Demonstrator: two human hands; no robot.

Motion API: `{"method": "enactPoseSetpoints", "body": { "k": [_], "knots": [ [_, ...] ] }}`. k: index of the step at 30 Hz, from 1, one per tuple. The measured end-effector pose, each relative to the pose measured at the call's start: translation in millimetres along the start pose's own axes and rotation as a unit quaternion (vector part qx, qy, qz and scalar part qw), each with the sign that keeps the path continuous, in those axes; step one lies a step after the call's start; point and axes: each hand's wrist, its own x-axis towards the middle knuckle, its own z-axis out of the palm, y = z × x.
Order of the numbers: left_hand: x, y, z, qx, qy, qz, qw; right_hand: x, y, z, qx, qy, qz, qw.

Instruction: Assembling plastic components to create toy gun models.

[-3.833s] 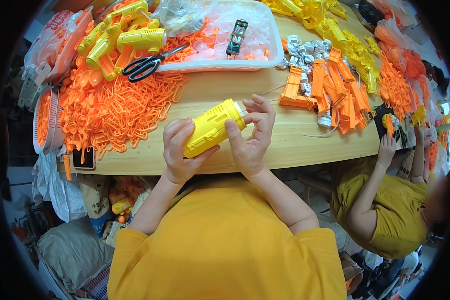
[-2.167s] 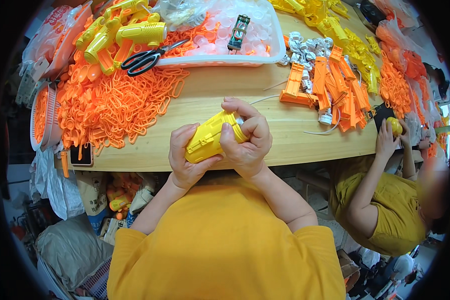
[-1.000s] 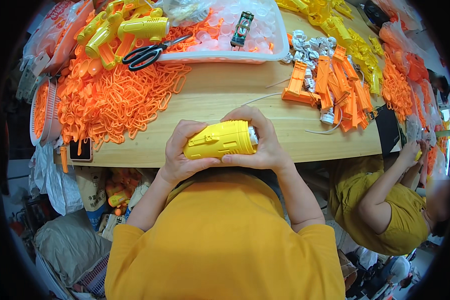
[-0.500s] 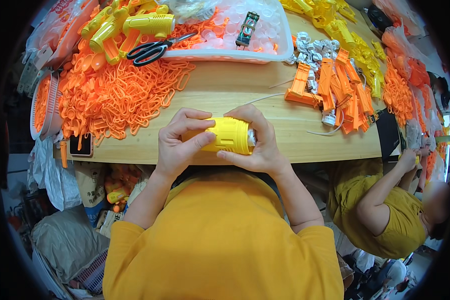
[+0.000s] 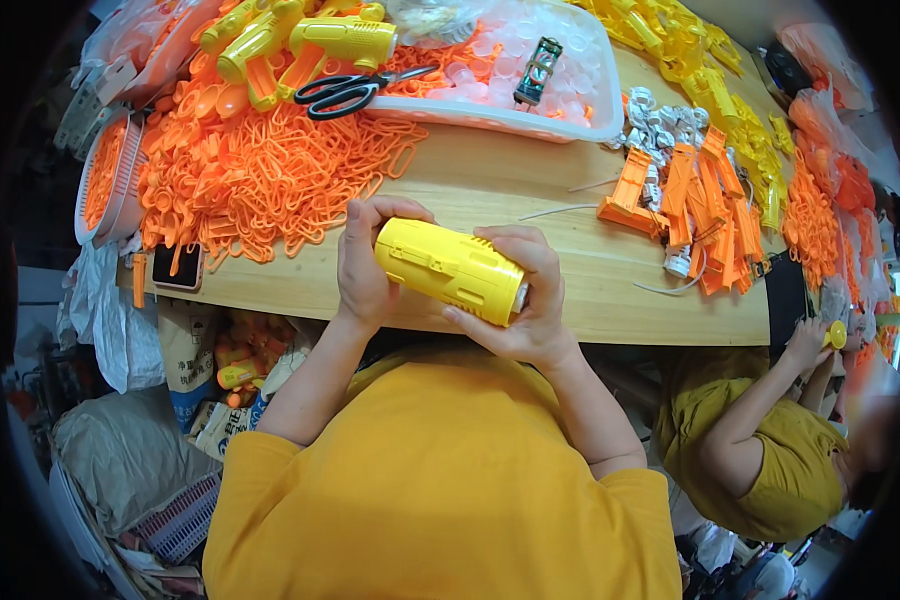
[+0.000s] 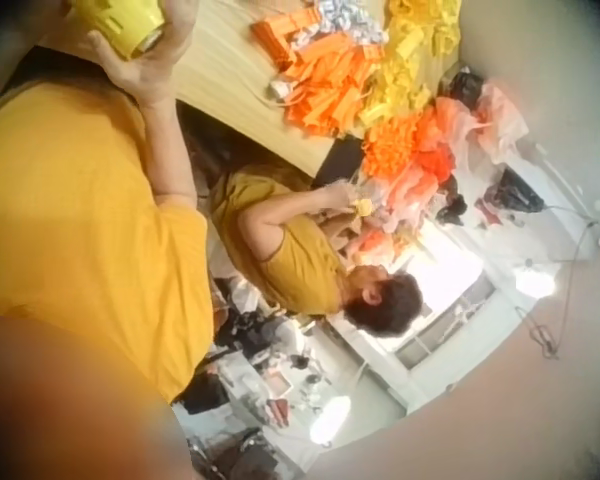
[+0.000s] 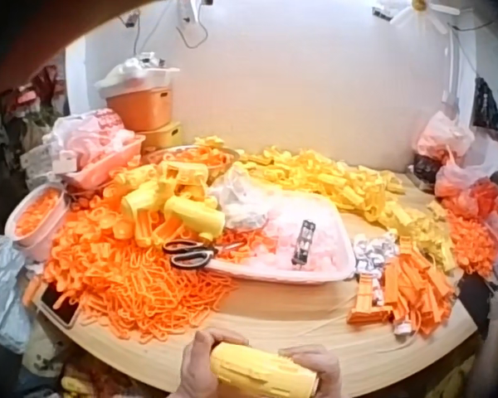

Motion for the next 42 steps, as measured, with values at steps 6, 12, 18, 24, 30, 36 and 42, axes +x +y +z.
{"method": "enactPoseSetpoints", "body": {
  "k": [6, 12, 18, 24, 30, 36, 42],
  "knots": [
    [13.7, 5.3, -2.4, -0.016, -0.019, -0.040, 0.999, -0.1, -10.7, 15.5, -0.035, 0.040, 0.002, 0.999],
    [25.1, 8.4, -1.2, -0.029, -0.071, -0.088, 0.993, 8.5, -6.0, 13.3, 0.240, 0.208, 0.293, 0.902],
    [14.6, 5.9, -16.7, 0.292, -0.127, 0.369, 0.873, 10.3, 11.0, 5.3, 0.477, 0.240, 0.553, 0.640],
    [30.2, 18.7, -22.3, 0.143, -0.022, 0.285, 0.948, -14.7, -1.9, 16.0, 0.551, 0.056, 0.626, 0.549],
    [31.9, 10.2, -22.9, -0.001, -0.050, 0.227, 0.973, -10.4, -11.4, 25.2, 0.626, -0.046, 0.624, 0.466],
    [31.2, 14.0, -19.4, 0.012, -0.038, 0.137, 0.990, -14.6, -11.7, 25.3, 0.586, -0.026, 0.605, 0.539],
    [25.5, 18.2, -2.0, 0.167, 0.121, 0.275, 0.939, -0.1, -10.4, 9.7, 0.471, 0.124, 0.585, 0.648]
  ]
}}
